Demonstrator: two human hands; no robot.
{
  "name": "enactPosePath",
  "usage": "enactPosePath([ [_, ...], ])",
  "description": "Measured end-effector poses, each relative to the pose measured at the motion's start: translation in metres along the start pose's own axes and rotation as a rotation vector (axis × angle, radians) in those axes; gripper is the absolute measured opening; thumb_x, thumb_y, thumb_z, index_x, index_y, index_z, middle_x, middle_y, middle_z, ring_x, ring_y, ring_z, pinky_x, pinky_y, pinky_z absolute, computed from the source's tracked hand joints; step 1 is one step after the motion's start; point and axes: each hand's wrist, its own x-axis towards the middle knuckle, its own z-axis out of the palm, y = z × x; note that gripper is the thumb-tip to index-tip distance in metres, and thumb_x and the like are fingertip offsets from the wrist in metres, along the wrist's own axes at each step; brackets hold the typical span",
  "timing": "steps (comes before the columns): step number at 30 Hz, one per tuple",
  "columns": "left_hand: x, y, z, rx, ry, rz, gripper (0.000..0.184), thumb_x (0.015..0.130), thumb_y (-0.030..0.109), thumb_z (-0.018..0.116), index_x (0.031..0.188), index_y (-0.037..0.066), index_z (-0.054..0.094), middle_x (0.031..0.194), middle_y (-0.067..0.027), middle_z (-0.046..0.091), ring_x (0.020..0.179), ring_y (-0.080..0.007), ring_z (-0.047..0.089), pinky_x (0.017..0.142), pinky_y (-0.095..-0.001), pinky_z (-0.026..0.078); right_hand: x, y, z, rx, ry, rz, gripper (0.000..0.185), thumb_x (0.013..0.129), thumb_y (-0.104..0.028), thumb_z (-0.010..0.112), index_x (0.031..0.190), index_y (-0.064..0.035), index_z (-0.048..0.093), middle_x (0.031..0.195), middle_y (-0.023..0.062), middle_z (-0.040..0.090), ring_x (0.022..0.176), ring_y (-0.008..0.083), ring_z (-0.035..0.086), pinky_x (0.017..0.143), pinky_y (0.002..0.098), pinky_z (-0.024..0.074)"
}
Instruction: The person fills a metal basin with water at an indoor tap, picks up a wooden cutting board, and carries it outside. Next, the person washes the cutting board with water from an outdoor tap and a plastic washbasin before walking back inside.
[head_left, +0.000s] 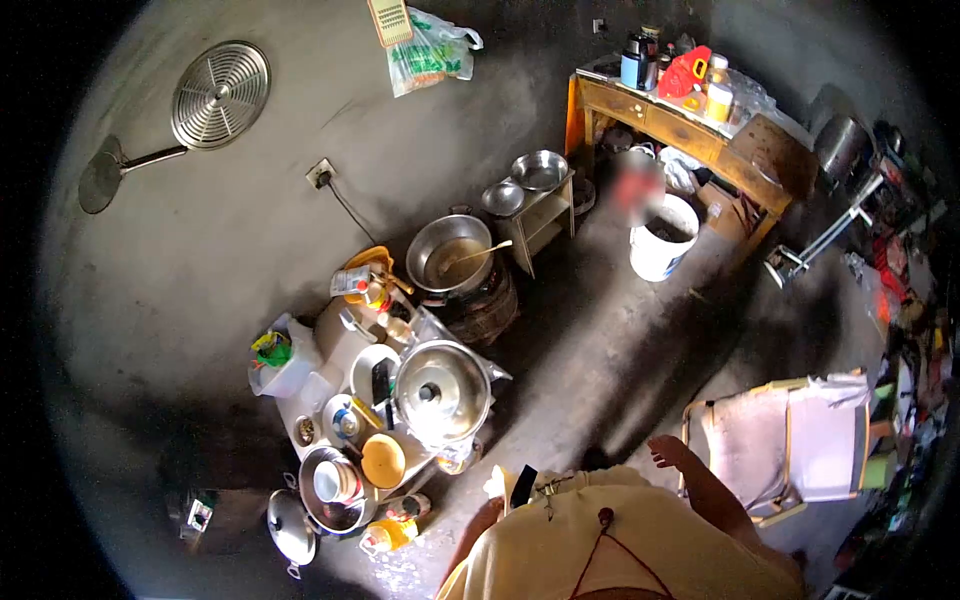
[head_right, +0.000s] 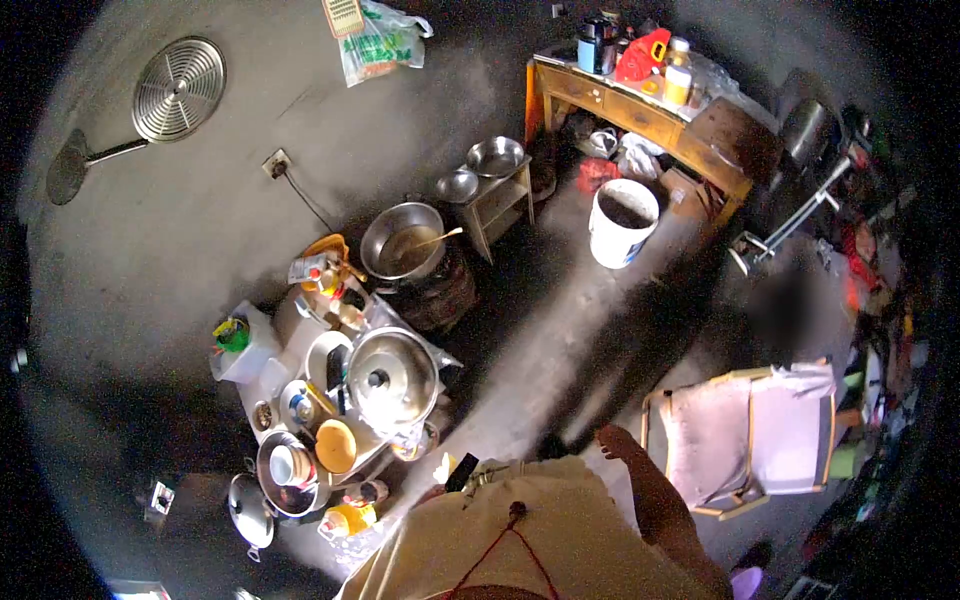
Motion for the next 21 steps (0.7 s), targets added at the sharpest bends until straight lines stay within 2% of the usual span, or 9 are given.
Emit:
enactPosePath([
  [4,0.045,0.078,-0.011,-0.194,-0.026,-0.007,0.037,0.083,0.035,0.044,0.094,0.002,0.057,0.087,-0.0088,0.060,0.079,-0.0147,0.052,0.073,-0.0278,0.043,0.006,-0.072,-0.038,0.007,0.056,-0.025,0.032,0.075,-0.035,0.058,0.093,-0.0094,0.052,0.078,0.0054,0.056,0.063,0.0175,0.056,0.055,0.0339,0.0497],
  [5,0.068,0.053,-0.018,-0.038,-0.101,0.151,0.035,0.084,0.032,0.045,0.095,0.001,0.057,0.088,-0.0085,0.059,0.081,-0.0156,0.052,0.074,-0.0287,0.042,0.031,-0.076,-0.050,0.133,-0.003,-0.085,0.030,0.076,-0.034,0.058,0.092,-0.0096,0.053,0.077,0.0063,0.057,0.064,0.0176,0.056,0.055,0.0332,0.0497],
  [6,0.072,0.056,-0.021,-0.044,-0.098,0.141,0.035,0.084,0.032,0.045,0.095,0.001,0.057,0.088,-0.0085,0.059,0.081,-0.0156,0.052,0.074,-0.0287,0.042,0.060,-0.076,-0.059,0.263,-0.060,-0.143,0.027,0.076,-0.033,0.057,0.090,-0.0098,0.053,0.077,0.0072,0.057,0.065,0.0176,0.057,0.055,0.0326,0.0498],
  [8,0.085,0.061,-0.026,0.233,0.252,0.234,0.028,0.082,0.025,0.048,0.093,0.001,0.057,0.085,-0.0060,0.060,0.079,-0.0155,0.053,0.074,-0.0285,0.043,0.085,-0.125,-0.052,0.274,-0.025,-0.135,0.026,0.077,-0.030,0.056,0.093,-0.0102,0.053,0.079,0.0083,0.059,0.069,0.0197,0.058,0.058,0.0341,0.0496],
  [9,0.096,0.045,-0.036,0.605,0.208,0.580,0.025,0.082,0.021,0.047,0.091,0.000,0.057,0.084,-0.0057,0.060,0.076,-0.0167,0.055,0.072,-0.0281,0.043,0.090,-0.163,-0.041,0.235,0.021,-0.069,0.028,0.077,-0.029,0.056,0.096,-0.0094,0.052,0.083,0.0086,0.059,0.073,0.0204,0.058,0.061,0.0346,0.0495],
  [10,0.106,0.056,-0.035,0.596,0.206,0.583,0.025,0.082,0.021,0.047,0.091,0.000,0.057,0.084,-0.0057,0.060,0.076,-0.0167,0.055,0.072,-0.0281,0.043,0.092,-0.199,-0.030,0.230,0.030,-0.068,0.028,0.077,-0.029,0.056,0.096,-0.0094,0.052,0.083,0.0086,0.059,0.073,0.0204,0.058,0.061,0.0346,0.0495],
  [14,0.137,0.073,-0.052,0.295,0.172,0.160,0.024,0.081,0.019,0.048,0.092,0.000,0.056,0.085,-0.0064,0.059,0.076,-0.0165,0.055,0.072,-0.0279,0.043,0.092,-0.315,0.003,0.401,-0.011,-0.194,0.040,0.080,-0.027,0.054,0.108,-0.0021,0.043,0.097,0.0149,0.053,0.085,0.0241,0.055,0.075,0.0356,0.0466],
  [18,0.194,0.109,-0.085,0.161,0.208,-0.019,0.024,0.080,0.017,0.048,0.093,0.000,0.055,0.087,-0.0070,0.058,0.076,-0.0163,0.055,0.071,-0.0277,0.044,0.146,-0.374,-0.008,0.480,-0.035,-0.075,0.037,0.080,-0.020,0.054,0.109,-0.0002,0.042,0.098,0.0167,0.052,0.084,0.0252,0.055,0.072,0.0369,0.0485],
  [21,0.237,0.143,-0.101,0.048,0.240,-0.097,0.023,0.079,0.016,0.048,0.094,0.000,0.055,0.088,-0.0075,0.058,0.076,-0.0162,0.055,0.071,-0.0275,0.044,0.211,-0.406,-0.031,0.401,-0.028,-0.111,0.028,0.080,-0.020,0.054,0.099,-0.0008,0.047,0.089,0.0163,0.055,0.076,0.0247,0.056,0.067,0.0359,0.0496],
])
